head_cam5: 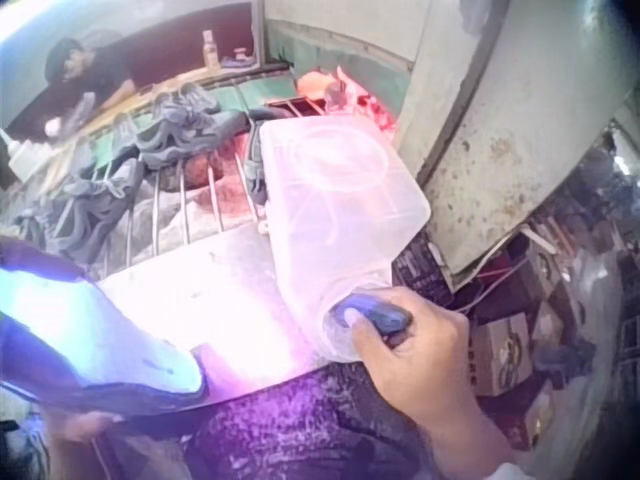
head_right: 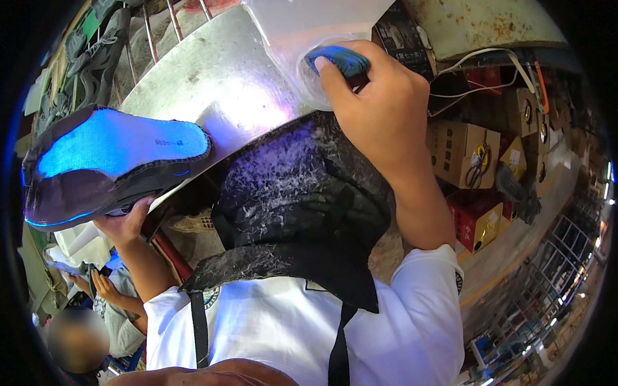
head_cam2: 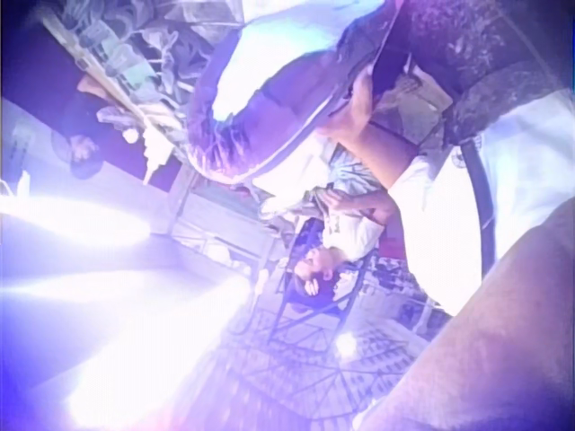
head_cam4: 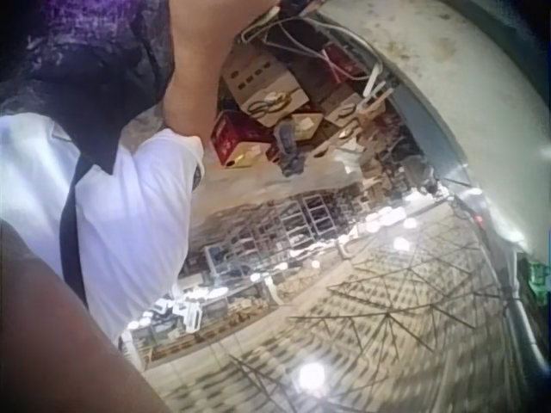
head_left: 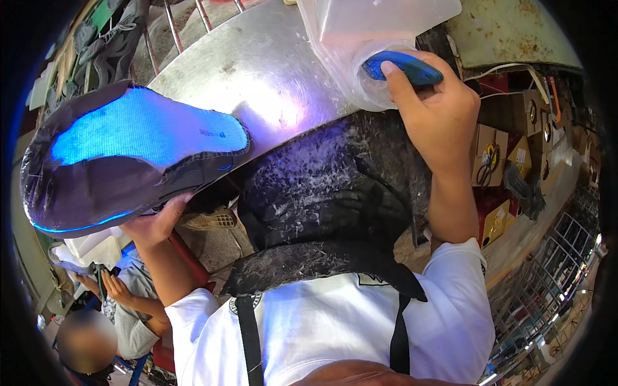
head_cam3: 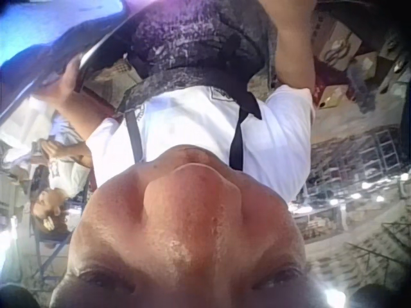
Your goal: The person paints a gray sneaker with a blue light-up sole using a brush dipped in a plastic container. They repeatedly dip the brush, apply paint along the shoe's seams, and place the shoe on a metal rack with other shoes.
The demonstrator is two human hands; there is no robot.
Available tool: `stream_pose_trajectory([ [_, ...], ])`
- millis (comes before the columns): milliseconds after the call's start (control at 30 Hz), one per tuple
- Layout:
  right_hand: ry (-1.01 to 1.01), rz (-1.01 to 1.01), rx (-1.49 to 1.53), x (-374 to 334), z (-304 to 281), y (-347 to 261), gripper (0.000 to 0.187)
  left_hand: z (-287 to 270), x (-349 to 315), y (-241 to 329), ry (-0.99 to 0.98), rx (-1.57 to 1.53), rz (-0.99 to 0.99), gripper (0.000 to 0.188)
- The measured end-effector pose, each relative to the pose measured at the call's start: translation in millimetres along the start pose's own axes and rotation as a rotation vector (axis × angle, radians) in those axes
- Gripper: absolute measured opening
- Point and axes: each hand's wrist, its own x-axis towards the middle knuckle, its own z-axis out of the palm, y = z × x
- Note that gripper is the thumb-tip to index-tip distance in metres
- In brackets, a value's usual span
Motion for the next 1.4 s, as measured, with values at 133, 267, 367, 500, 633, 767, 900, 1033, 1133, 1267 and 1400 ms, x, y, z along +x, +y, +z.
stream_pose_trajectory([
  [133,-0.269,-0.123,0.038,12,-30,8,0.023,-5,7,15,-0.072,0.048,-0.11,0.073],
  [267,-0.42,0.181,0.327,18,-50,29,0.023,1,9,16,0.029,0.012,-0.178,0.087],
  [367,-0.371,0.632,0.744,15,-54,34,0.027,-2,18,10,0.101,0.045,-0.189,0.098],
  [500,-0.141,0.573,0.727,-6,-51,30,0.027,4,60,21,0.009,-0.323,-0.248,0.127],
  [633,-0.368,0.517,1.104,-27,-45,27,0.031,26,79,26,-0.165,-0.721,-0.318,0.13],
  [767,-0.311,0.496,1.527,-29,12,-15,0.036,54,75,31,-0.234,-0.947,-0.379,0.142],
  [900,-0.315,0.293,1.542,-22,39,-31,0.037,68,71,39,-0.287,-1.009,-0.382,0.131],
  [1033,-0.449,-0.235,1.026,-26,12,-24,0.042,66,74,40,-0.343,-0.982,-0.356,0.139],
  [1133,-0.643,-0.466,0.987,-11,-10,-20,0.044,62,75,38,-0.377,-0.955,-0.333,0.138],
  [1267,-0.698,-0.538,1.147,17,-6,-25,0.042,61,72,42,-0.378,-0.964,-0.306,0.13],
  [1400,-0.655,-0.503,0.717,34,-21,-35,0.038,57,76,42,-0.424,-0.944,-0.317,0.129],
])
